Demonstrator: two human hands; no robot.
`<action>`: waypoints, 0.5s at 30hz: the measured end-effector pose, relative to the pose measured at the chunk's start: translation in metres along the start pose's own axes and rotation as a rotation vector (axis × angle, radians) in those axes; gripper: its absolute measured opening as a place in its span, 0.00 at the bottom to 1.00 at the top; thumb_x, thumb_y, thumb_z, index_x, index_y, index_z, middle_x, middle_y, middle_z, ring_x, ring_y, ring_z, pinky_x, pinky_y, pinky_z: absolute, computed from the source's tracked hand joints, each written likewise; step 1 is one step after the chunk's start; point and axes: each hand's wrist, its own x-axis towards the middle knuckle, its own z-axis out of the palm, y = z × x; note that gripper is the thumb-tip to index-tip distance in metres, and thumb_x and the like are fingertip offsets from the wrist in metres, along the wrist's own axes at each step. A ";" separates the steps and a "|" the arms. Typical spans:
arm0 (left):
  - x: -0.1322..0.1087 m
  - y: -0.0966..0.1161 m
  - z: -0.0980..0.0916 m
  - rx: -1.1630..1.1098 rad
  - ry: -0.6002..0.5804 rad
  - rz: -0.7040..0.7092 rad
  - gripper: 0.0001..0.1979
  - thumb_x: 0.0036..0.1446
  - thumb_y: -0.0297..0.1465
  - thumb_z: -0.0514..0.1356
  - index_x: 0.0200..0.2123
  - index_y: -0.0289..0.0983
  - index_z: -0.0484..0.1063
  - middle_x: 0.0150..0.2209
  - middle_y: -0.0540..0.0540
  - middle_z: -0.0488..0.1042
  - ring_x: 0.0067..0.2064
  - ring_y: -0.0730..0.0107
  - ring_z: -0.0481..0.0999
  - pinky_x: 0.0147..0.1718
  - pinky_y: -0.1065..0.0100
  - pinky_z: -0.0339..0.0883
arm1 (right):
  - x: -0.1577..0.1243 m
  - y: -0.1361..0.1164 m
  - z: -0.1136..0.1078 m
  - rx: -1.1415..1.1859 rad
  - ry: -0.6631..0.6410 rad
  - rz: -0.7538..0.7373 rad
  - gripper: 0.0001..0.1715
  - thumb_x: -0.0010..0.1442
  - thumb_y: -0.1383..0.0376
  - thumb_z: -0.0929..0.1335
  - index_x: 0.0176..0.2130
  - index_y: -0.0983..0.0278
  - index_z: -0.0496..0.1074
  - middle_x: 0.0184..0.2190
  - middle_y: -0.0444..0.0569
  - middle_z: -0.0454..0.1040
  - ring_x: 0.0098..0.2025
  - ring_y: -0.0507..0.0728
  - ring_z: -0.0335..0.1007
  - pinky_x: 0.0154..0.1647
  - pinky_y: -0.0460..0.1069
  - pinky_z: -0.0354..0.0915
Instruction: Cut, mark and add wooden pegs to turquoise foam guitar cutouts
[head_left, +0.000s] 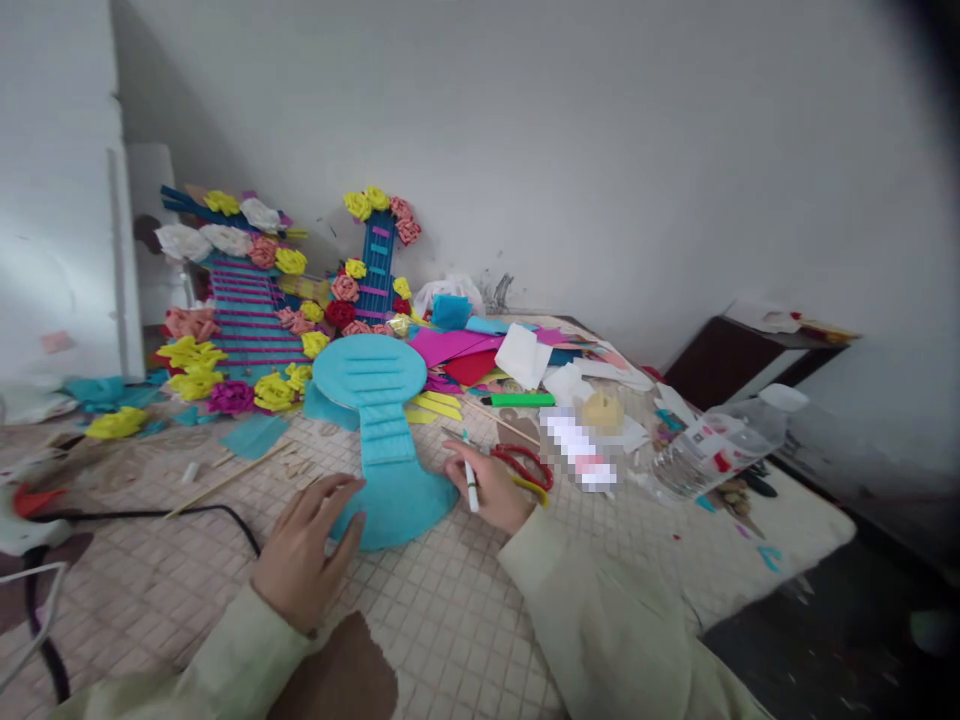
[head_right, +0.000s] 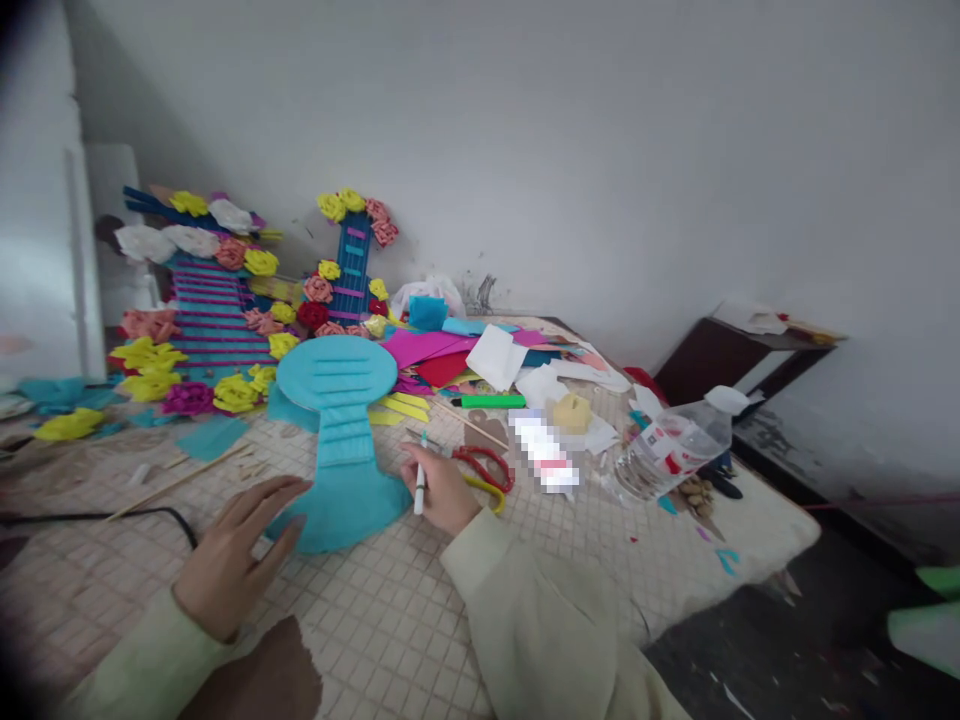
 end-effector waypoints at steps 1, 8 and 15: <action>0.000 -0.008 0.003 0.030 -0.023 -0.067 0.18 0.55 0.36 0.52 0.47 0.34 0.66 0.44 0.38 0.71 0.44 0.57 0.71 0.40 0.54 0.69 | 0.000 0.000 0.000 -0.007 -0.011 -0.017 0.19 0.59 0.66 0.62 0.50 0.66 0.66 0.30 0.48 0.74 0.31 0.54 0.70 0.34 0.48 0.64; 0.000 -0.028 0.018 -0.288 -0.250 -0.315 0.19 0.53 0.37 0.49 0.45 0.34 0.67 0.41 0.40 0.74 0.43 0.59 0.73 0.45 0.51 0.67 | -0.005 -0.001 0.003 0.077 -0.050 -0.019 0.14 0.58 0.67 0.63 0.45 0.65 0.68 0.29 0.48 0.74 0.29 0.53 0.70 0.30 0.47 0.64; 0.002 -0.027 0.015 -0.644 -0.226 -0.413 0.21 0.50 0.31 0.52 0.49 0.36 0.61 0.45 0.39 0.72 0.48 0.62 0.72 0.48 0.54 0.67 | -0.008 -0.010 0.001 0.075 -0.035 -0.056 0.13 0.58 0.65 0.62 0.44 0.64 0.68 0.29 0.47 0.74 0.26 0.52 0.69 0.27 0.46 0.64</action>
